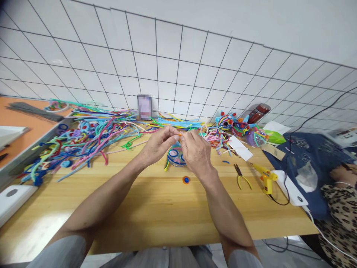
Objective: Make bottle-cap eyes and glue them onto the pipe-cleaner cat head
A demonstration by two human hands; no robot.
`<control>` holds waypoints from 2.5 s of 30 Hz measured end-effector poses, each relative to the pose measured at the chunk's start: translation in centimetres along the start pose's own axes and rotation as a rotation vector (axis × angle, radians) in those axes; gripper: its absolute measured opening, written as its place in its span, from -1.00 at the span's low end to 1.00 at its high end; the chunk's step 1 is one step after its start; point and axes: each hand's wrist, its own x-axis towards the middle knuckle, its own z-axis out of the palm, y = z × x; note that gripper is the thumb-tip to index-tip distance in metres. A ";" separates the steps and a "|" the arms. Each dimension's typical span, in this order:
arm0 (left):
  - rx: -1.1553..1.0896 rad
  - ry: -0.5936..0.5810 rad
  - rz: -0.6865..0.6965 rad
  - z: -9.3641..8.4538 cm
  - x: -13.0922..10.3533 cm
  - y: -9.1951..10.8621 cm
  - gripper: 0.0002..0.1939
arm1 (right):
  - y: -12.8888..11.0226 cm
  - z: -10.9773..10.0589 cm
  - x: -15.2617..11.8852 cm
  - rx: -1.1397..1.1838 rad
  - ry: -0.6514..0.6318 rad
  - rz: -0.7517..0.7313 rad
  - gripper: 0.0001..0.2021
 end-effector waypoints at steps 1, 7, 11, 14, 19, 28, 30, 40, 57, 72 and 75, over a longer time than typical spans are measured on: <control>0.046 -0.002 0.011 -0.2 0.0 0.2 -0.85 | 0.0 -0.1 0.0 0.001 -0.013 0.002 -0.72; 0.013 0.066 0.042 0.5 -0.5 0.3 -0.84 | -0.4 -0.1 0.1 0.140 0.045 0.022 -0.75; -0.121 0.133 -0.009 1.3 -0.6 -0.1 -0.78 | -0.7 0.3 0.0 0.210 0.085 0.071 -0.75; -0.181 0.116 -0.038 1.3 -0.5 -0.1 -0.77 | -0.5 0.4 0.0 0.219 0.089 0.080 -0.75; 0.007 0.018 0.029 0.0 -0.1 0.5 -0.86 | -0.2 0.1 0.0 0.104 0.052 0.005 -0.74; -0.081 0.058 -0.004 0.6 -0.3 0.1 -0.80 | -0.6 0.2 0.0 0.198 0.061 0.065 -0.76; -0.160 0.085 -0.035 1.1 -0.3 -0.2 -0.77 | -0.6 0.4 0.0 0.216 0.075 0.085 -0.77; 0.057 -0.024 0.029 -0.5 0.0 0.1 -0.87 | 0.0 0.0 0.1 0.084 0.012 0.001 -0.71; 0.024 0.007 0.082 -0.2 0.0 0.1 -0.74 | 0.0 0.1 0.0 0.102 0.025 0.055 -0.69; -0.187 0.086 -0.029 1.1 -0.2 -0.1 -0.69 | -0.5 0.1 0.0 0.196 0.037 0.107 -0.71; -0.073 0.020 -0.019 0.3 -0.1 0.3 -0.78 | -0.2 0.0 0.1 0.127 0.023 0.057 -0.70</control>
